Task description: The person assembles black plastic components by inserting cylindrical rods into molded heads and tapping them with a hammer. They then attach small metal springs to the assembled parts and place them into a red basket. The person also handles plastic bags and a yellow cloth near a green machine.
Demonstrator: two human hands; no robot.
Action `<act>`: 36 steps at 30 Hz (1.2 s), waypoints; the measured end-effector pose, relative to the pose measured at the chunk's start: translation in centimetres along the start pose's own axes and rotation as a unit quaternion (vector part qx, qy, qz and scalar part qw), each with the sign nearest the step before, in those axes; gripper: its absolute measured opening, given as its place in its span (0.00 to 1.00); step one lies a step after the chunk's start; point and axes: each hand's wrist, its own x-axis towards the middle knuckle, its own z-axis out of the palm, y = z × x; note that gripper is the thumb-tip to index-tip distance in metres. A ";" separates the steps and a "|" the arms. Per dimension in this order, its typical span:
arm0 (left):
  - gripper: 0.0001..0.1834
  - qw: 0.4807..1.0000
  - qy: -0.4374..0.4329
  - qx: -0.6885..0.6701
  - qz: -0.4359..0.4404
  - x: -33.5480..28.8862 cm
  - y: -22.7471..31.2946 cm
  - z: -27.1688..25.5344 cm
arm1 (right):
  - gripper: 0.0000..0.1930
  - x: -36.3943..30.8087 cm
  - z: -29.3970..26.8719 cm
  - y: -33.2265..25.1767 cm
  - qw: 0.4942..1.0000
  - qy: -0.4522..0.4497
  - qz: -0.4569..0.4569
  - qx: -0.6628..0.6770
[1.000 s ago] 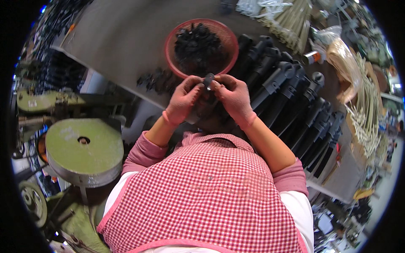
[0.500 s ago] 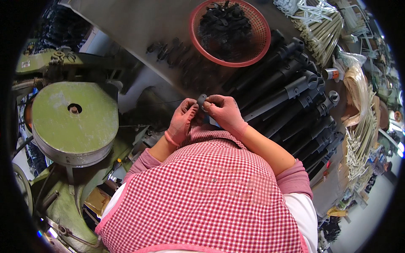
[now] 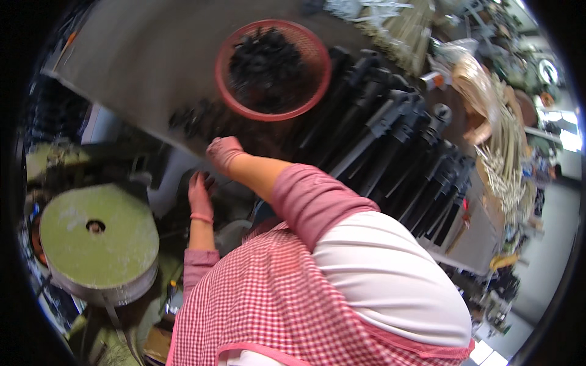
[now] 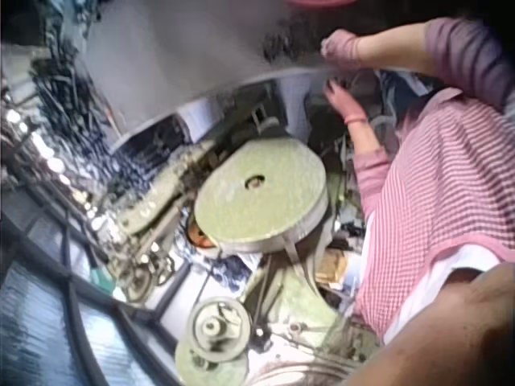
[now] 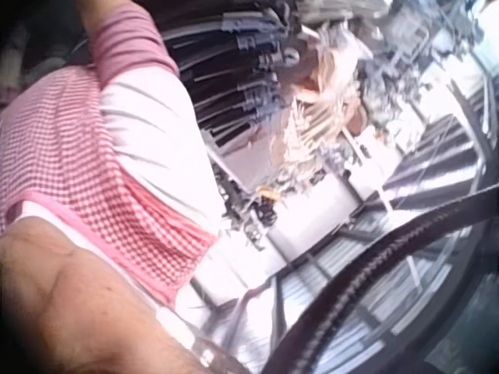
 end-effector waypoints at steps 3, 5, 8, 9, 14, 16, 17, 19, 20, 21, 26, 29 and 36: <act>0.23 0.999 -0.042 -0.005 0.013 -0.8 -0.4 -1.3 | 0.14 -1.3 0.2 0.8 0.994 0.100 -0.001 0.040; 0.17 0.998 -0.049 -0.031 0.021 -1.8 -1.1 -1.6 | 0.12 -4.0 0.8 1.4 0.979 0.205 -0.011 0.017; 0.08 0.998 -0.049 0.036 0.026 -3.6 -2.5 -1.0 | 0.07 -10.8 2.2 3.6 0.936 0.341 -0.083 -0.004; 0.10 0.995 -0.058 0.067 0.038 -4.6 -3.2 -0.5 | 0.09 -13.3 2.8 4.5 0.923 0.370 -0.072 0.085; 0.17 0.947 -0.084 0.274 0.147 -12.0 -7.4 3.4 | 0.17 -27.0 7.4 7.2 0.926 0.239 0.009 0.291; 0.20 0.938 -0.106 0.302 0.132 -16.2 -9.6 5.0 | 0.18 -31.3 9.5 8.3 0.954 0.131 -0.020 0.269; 0.20 0.920 -0.111 0.353 0.127 -18.5 -10.8 5.4 | 0.18 -33.3 10.7 8.6 0.970 0.066 -0.059 0.224; 0.21 0.875 -0.116 0.451 0.131 -22.9 -13.7 4.8 | 0.21 -36.9 13.9 10.6 0.953 0.032 -0.110 0.282; 0.19 0.869 -0.096 0.476 0.097 -24.1 -15.3 4.8 | 0.23 -37.5 15.4 11.4 0.964 -0.077 -0.090 0.240; 0.22 0.902 -0.079 0.414 0.090 -26.5 -17.3 3.5 | 0.23 -38.9 17.5 11.7 0.958 -0.034 -0.085 0.270; 0.20 0.879 -0.003 0.463 0.112 -31.2 -20.9 -2.4 | 0.29 -35.7 26.2 16.6 0.946 -0.092 -0.109 0.289; 0.17 0.914 0.129 0.374 0.090 -36.0 -23.0 -6.6 | 0.29 -32.8 29.9 19.6 0.976 -0.104 -0.076 0.177; 0.14 0.939 0.303 0.148 -0.066 -44.8 -31.4 -12.2 | 0.28 -30.3 25.7 12.4 0.969 -0.186 -0.114 0.119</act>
